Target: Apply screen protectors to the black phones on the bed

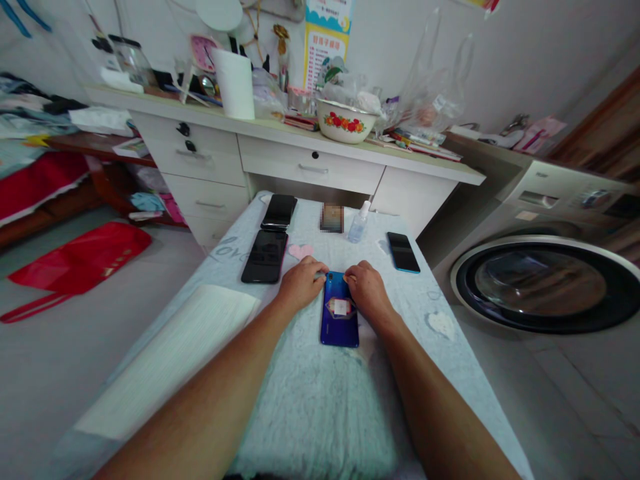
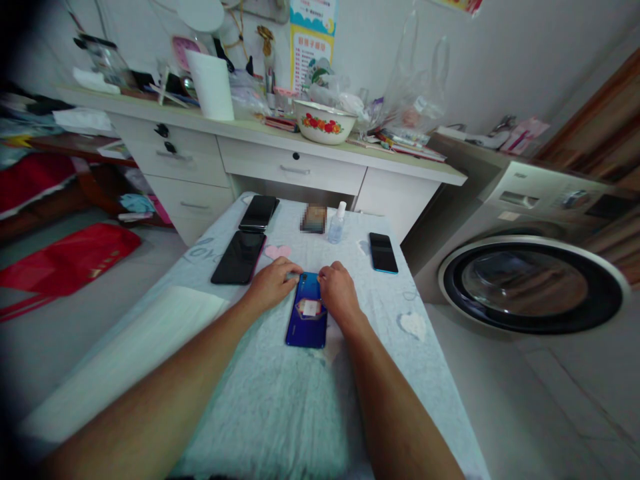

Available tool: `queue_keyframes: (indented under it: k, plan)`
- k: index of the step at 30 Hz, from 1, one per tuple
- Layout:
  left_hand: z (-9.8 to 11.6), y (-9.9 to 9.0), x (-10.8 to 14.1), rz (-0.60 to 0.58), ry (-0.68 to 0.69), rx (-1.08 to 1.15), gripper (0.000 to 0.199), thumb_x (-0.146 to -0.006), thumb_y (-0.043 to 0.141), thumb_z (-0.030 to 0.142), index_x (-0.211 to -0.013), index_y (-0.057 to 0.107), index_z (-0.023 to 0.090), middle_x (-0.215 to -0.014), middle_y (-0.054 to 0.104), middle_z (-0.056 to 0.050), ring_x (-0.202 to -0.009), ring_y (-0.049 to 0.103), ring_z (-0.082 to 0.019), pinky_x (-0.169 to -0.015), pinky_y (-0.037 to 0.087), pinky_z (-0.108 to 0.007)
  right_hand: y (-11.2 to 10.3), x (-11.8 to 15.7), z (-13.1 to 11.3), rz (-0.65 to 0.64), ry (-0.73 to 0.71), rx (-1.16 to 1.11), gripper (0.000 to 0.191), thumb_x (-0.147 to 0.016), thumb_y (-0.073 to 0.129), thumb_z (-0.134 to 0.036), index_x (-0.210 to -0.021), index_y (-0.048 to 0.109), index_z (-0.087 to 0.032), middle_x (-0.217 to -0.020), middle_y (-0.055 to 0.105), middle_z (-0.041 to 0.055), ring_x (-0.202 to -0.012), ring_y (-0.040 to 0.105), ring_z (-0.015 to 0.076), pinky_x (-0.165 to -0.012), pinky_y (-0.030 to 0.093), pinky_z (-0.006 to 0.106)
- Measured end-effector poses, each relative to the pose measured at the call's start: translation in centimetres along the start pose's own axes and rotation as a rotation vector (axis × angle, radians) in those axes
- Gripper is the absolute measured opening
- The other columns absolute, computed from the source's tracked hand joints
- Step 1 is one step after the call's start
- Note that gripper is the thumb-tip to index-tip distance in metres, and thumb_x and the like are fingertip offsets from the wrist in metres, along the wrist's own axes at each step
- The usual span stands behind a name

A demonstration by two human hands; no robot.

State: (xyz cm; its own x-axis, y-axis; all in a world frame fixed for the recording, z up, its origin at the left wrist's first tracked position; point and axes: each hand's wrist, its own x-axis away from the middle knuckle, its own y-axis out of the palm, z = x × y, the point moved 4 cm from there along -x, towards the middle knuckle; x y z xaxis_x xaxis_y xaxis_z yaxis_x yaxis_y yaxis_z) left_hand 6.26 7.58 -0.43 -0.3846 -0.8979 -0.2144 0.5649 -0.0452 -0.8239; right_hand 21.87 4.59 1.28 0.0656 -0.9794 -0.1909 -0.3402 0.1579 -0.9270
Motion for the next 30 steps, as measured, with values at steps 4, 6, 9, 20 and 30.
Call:
queue_keyframes:
  k: [4,6,9,20,30]
  plan:
    - [0.1,0.0,0.0,-0.002,-0.001,0.001,0.023,-0.081,0.053,0.019,-0.099,0.067,0.023,-0.101,0.061,-0.003,-0.096,0.061,-0.017,-0.085,0.047,-0.027,-0.2,0.6,-1.0,-0.047,-0.082,-0.037,0.017,-0.088,0.053,-0.016,-0.089,0.070,-0.015,-0.089,0.059,0.0057,-0.081,0.055,0.0135,-0.076,0.038,0.022]
    - [0.1,0.0,0.0,-0.001,-0.003,0.005,0.023,-0.081,0.053,0.019,-0.099,0.067,0.022,-0.101,0.061,-0.003,-0.096,0.061,-0.017,-0.085,0.047,-0.027,-0.4,0.9,-1.6,-0.087,-0.141,-0.055,0.015,-0.088,0.054,-0.016,-0.085,0.069,-0.016,-0.085,0.058,0.0041,-0.077,0.054,0.0126,-0.071,0.037,0.022]
    - [0.0,0.1,-0.1,-0.008,-0.008,0.006,0.023,-0.081,0.053,0.019,-0.099,0.067,0.023,-0.102,0.061,-0.003,-0.096,0.061,-0.017,-0.086,0.047,-0.027,-0.5,1.3,-2.3,-0.151,-0.212,-0.099,0.014,-0.086,0.055,-0.015,-0.081,0.068,-0.016,-0.080,0.057,0.0021,-0.072,0.053,0.0115,-0.067,0.036,0.021]
    - [-0.1,0.1,0.0,0.000,-0.009,0.016,0.023,-0.081,0.054,0.019,-0.099,0.067,0.023,-0.102,0.061,-0.003,-0.098,0.061,-0.017,-0.088,0.047,-0.027,-0.4,1.6,-2.6,-0.150,-0.268,-0.177,0.013,-0.085,0.055,-0.012,-0.080,0.067,-0.016,-0.081,0.057,0.0024,-0.075,0.053,0.0122,-0.070,0.036,0.022]
    - [-0.1,0.1,0.0,0.004,0.006,0.007,0.021,-0.081,0.054,0.021,-0.098,0.067,0.022,-0.101,0.061,-0.003,-0.095,0.061,-0.017,-0.083,0.047,-0.027,0.2,0.5,-1.1,-0.038,-0.120,-0.052,0.016,-0.089,0.054,-0.017,-0.086,0.069,-0.016,-0.085,0.057,0.0042,-0.081,0.054,0.0136,-0.075,0.038,0.022]
